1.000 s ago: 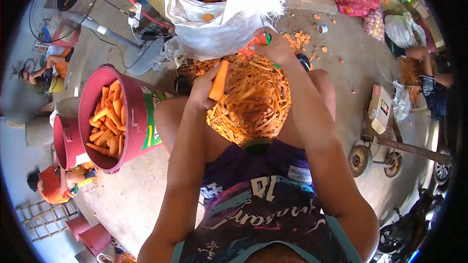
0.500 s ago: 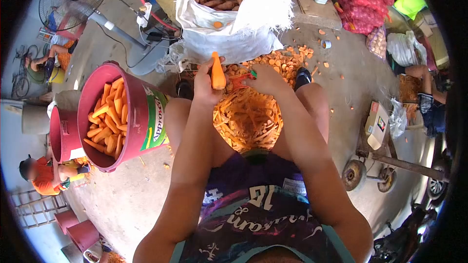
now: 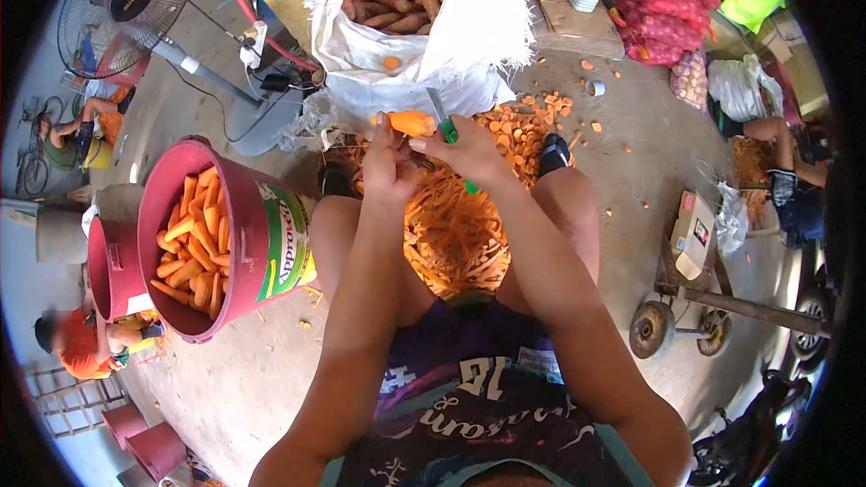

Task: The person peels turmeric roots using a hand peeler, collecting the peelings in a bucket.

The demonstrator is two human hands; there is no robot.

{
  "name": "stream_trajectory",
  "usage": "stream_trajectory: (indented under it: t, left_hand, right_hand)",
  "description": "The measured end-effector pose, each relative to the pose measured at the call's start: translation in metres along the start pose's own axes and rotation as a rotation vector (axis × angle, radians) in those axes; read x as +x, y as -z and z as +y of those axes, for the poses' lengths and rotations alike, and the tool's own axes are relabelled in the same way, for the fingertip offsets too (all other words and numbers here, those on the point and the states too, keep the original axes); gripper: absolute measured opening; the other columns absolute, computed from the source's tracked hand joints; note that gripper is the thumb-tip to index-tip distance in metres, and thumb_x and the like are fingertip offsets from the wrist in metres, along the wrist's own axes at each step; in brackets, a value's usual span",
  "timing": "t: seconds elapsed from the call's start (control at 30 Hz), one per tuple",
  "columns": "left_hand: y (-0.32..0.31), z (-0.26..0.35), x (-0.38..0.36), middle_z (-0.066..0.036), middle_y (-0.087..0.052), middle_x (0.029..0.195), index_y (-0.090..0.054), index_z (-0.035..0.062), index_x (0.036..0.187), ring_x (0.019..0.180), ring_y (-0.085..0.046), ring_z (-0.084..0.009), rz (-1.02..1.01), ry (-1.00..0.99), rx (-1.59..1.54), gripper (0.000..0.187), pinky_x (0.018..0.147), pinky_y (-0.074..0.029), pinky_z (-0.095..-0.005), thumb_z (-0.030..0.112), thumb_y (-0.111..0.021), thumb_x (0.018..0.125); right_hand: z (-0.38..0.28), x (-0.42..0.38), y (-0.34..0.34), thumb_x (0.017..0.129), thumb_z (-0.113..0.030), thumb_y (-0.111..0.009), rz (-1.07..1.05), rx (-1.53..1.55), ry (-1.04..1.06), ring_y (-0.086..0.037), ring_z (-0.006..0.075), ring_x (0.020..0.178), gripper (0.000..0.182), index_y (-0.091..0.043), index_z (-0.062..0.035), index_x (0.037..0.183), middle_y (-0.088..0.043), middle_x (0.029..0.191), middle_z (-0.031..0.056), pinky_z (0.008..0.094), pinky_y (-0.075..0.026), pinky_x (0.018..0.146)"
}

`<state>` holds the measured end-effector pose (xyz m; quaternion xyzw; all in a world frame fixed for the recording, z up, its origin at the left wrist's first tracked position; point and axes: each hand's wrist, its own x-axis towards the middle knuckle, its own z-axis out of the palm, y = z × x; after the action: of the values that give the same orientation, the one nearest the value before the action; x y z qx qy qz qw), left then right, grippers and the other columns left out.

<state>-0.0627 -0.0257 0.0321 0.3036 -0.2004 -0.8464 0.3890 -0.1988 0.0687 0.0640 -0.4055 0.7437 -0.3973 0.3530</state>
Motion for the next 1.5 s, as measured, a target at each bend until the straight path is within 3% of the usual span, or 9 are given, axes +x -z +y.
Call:
stream_trajectory:
  t: [0.4, 0.53, 0.67, 0.8, 1.1, 1.2, 1.3, 1.37, 1.5]
  left_hand:
    - [-0.003, -0.013, 0.016, -0.007, -0.07, 0.122, -0.062, 0.0099, 0.13, 0.111, -0.066, -0.0236, 0.042, 0.063, -0.03, 0.041, 0.098, -0.053, -0.0431, 0.044, -0.048, 0.113]
    - [0.042, 0.026, 0.038, -0.008, -0.069, 0.119, -0.064, 0.0089, 0.126, 0.094, -0.066, -0.0214, 0.018, -0.135, -0.002, 0.038, 0.09, -0.055, -0.0423, 0.042, -0.057, 0.108]
    - [0.05, 0.153, -0.014, -0.002, -0.074, 0.111, -0.065, 0.0085, 0.125, 0.092, -0.068, -0.0173, -0.7, -0.415, -0.43, 0.07, 0.082, -0.047, -0.0341, 0.07, -0.065, 0.091]
    - [0.033, 0.163, -0.035, -0.002, -0.068, 0.141, -0.058, 0.0146, 0.148, 0.093, -0.066, -0.0115, -0.344, -0.73, -0.56, 0.101, 0.079, -0.044, -0.0322, 0.088, -0.054, 0.079]
    - [-0.038, 0.084, 0.005, -0.001, -0.063, 0.13, -0.039, 0.0217, 0.163, 0.057, -0.047, -0.0066, -1.049, 0.06, -0.301, 0.096, 0.063, -0.031, -0.0277, 0.083, -0.053, 0.09]
    - [-0.067, 0.089, 0.023, -0.002, -0.067, 0.133, -0.04, 0.0242, 0.162, 0.052, -0.04, -0.0054, -1.029, 0.162, -0.225, 0.098, 0.065, -0.035, -0.0283, 0.089, -0.043, 0.088]
    - [-0.102, 0.087, 0.054, -0.004, -0.062, 0.135, -0.041, 0.0222, 0.161, 0.083, -0.059, -0.0119, -0.929, 0.232, 0.145, 0.096, 0.079, -0.047, -0.0331, 0.087, -0.044, 0.09]
    - [-0.119, 0.094, 0.096, -0.007, -0.06, 0.14, -0.049, 0.0176, 0.155, 0.117, -0.06, -0.0225, -0.729, 0.147, 0.738, 0.081, 0.093, -0.051, -0.0381, 0.077, -0.045, 0.1]
    - [-0.13, 0.089, 0.23, -0.004, -0.066, 0.137, -0.062, 0.0158, 0.146, 0.122, -0.062, -0.0202, -0.218, -0.21, 1.227, 0.044, 0.098, -0.051, -0.0393, 0.038, -0.058, 0.108]
  right_hand:
    - [0.001, 0.016, -0.025, 0.093, -0.064, -0.07, 0.224, -0.162, 0.023, -0.073, 0.0422, 0.079, 0.064, -0.07, -0.0004, 0.088, -0.071, 0.079, 0.0252, 0.0453, -0.057, 0.074]
    - [-0.013, 0.019, -0.001, 0.095, -0.052, -0.072, 0.252, -0.11, -0.013, -0.074, 0.0372, 0.08, 0.053, -0.067, -0.0005, 0.086, -0.072, 0.08, 0.0234, 0.0419, -0.057, 0.074]
    - [0.011, 0.03, 0.02, 0.094, -0.03, -0.077, 0.329, 0.156, 0.174, -0.074, 0.0318, 0.08, 0.032, -0.071, 0.0008, 0.1, -0.072, 0.08, 0.0195, 0.0408, -0.057, 0.075]
    - [-0.011, 0.025, 0.038, 0.092, -0.02, -0.08, 0.081, 0.259, 0.0, -0.072, 0.0149, 0.079, 0.032, -0.072, -0.0016, 0.117, -0.074, 0.086, 0.0121, 0.0331, -0.057, 0.071]
    - [-0.031, 0.016, 0.068, 0.091, -0.022, -0.085, -0.027, 0.514, -0.001, -0.064, 0.0102, 0.077, 0.058, -0.06, -0.0045, 0.14, -0.07, 0.115, 0.0088, 0.0273, -0.053, 0.065]
    - [-0.021, 0.021, 0.08, 0.092, -0.022, -0.085, -0.012, 0.652, 0.052, -0.06, 0.0096, 0.073, 0.049, -0.064, -0.0024, 0.131, -0.069, 0.096, 0.0063, 0.0264, -0.051, 0.064]
    - [0.001, 0.033, 0.093, 0.095, -0.021, -0.081, 0.0, 0.518, -0.151, -0.061, 0.0106, 0.071, 0.03, -0.067, -0.0006, 0.112, -0.064, 0.073, 0.0033, 0.0301, -0.049, 0.065]
    - [0.015, 0.041, 0.107, 0.095, -0.019, -0.08, 0.13, 0.435, -0.083, -0.062, 0.0108, 0.074, 0.029, -0.067, -0.0001, 0.113, -0.067, 0.078, 0.0038, 0.0303, -0.05, 0.067]
    - [0.013, 0.053, 0.119, 0.097, -0.01, -0.074, 0.356, 0.383, 0.01, -0.067, 0.011, 0.09, 0.028, -0.067, 0.0001, 0.122, -0.073, 0.098, 0.0069, 0.0289, -0.054, 0.082]
